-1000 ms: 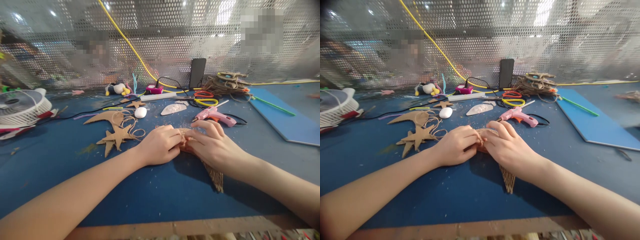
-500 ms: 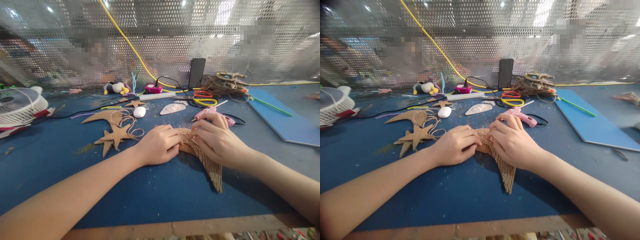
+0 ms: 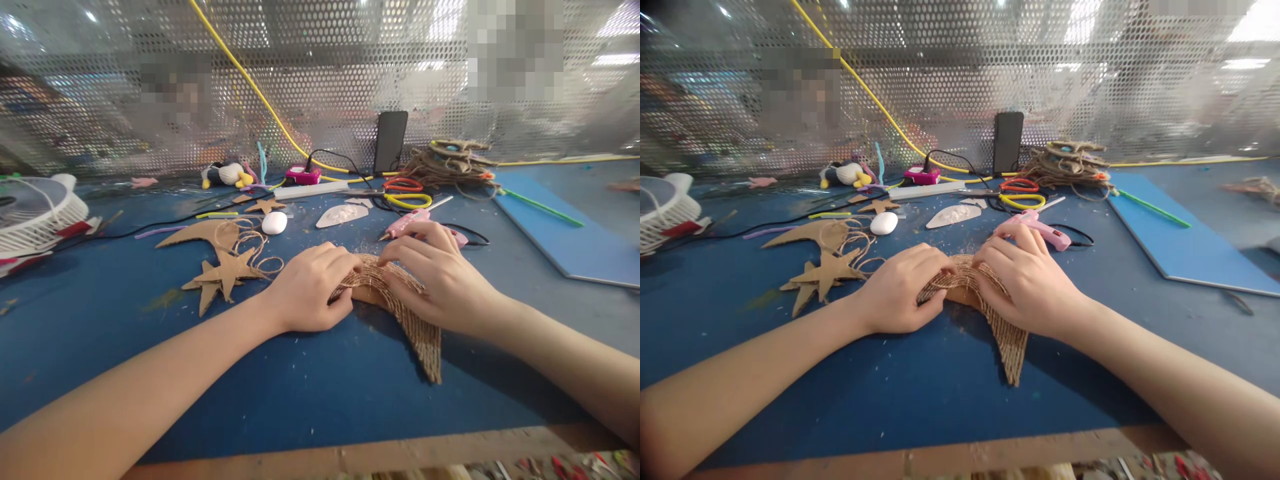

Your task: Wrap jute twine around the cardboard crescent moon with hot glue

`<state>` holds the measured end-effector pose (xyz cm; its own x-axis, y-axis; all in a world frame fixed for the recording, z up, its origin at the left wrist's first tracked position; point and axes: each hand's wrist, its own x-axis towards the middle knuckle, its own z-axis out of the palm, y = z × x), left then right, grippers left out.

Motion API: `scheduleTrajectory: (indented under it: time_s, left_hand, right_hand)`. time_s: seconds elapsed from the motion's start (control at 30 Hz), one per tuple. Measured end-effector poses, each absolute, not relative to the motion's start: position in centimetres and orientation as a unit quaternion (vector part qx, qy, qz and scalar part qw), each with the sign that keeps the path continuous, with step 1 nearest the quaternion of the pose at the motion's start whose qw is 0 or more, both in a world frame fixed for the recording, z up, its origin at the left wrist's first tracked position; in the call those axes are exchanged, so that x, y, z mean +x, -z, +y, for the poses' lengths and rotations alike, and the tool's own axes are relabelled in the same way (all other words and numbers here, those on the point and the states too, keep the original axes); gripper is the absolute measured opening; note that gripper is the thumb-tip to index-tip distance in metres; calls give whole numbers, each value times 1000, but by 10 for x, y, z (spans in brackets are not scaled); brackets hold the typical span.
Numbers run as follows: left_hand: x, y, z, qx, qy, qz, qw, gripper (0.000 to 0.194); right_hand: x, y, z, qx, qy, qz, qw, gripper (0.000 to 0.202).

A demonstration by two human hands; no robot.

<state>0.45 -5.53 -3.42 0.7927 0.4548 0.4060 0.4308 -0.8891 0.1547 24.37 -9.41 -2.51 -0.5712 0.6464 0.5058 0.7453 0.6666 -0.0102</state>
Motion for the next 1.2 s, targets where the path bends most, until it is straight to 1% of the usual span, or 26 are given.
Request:
scheduleTrajectory:
  time_s: [0.07,0.13,0.17,0.2,0.3,0.47,0.57,0.77,0.93,0.97,1.0,1.1,1.13,1.2]
  left_hand:
    - [5,33,-55,941,-213,259,32,27]
    - [5,32,-55,937,-208,277,51,20]
    - [5,32,-54,935,-207,281,63,16]
    - [6,32,-53,933,-208,284,76,12]
    - [5,31,-50,926,-217,284,118,6]
    - [4,29,-46,914,-232,289,164,7]
    - [5,29,-46,914,-234,291,159,6]
    - [5,32,-47,919,-264,264,129,5]
    - [5,35,-45,918,-274,261,119,4]
    - [5,35,-45,919,-273,260,117,5]
    - [5,35,-45,919,-273,258,114,7]
    - [4,36,-44,920,-276,255,114,11]
    - [4,36,-43,919,-276,255,115,12]
    - [4,36,-43,919,-276,256,115,14]
  right_hand:
    - [243,24,-98,-417,94,-877,221,41]
    - [240,25,-103,-437,82,-876,188,65]
    - [239,27,-104,-448,73,-874,174,70]
    - [238,28,-106,-460,61,-871,164,71]
    - [238,33,-106,-487,29,-857,166,64]
    - [245,34,-100,-476,5,-862,172,60]
    - [249,33,-97,-460,-4,-871,172,61]
    - [258,34,-89,-423,-34,-888,178,70]
    - [261,31,-85,-392,-48,-899,188,74]
    - [262,29,-83,-389,-42,-899,198,70]
    - [262,27,-82,-389,-30,-895,216,63]
    - [269,24,-73,-438,38,-848,295,24]
    - [273,26,-69,-471,66,-822,313,17]
    - [285,33,-60,-549,123,-766,311,17]
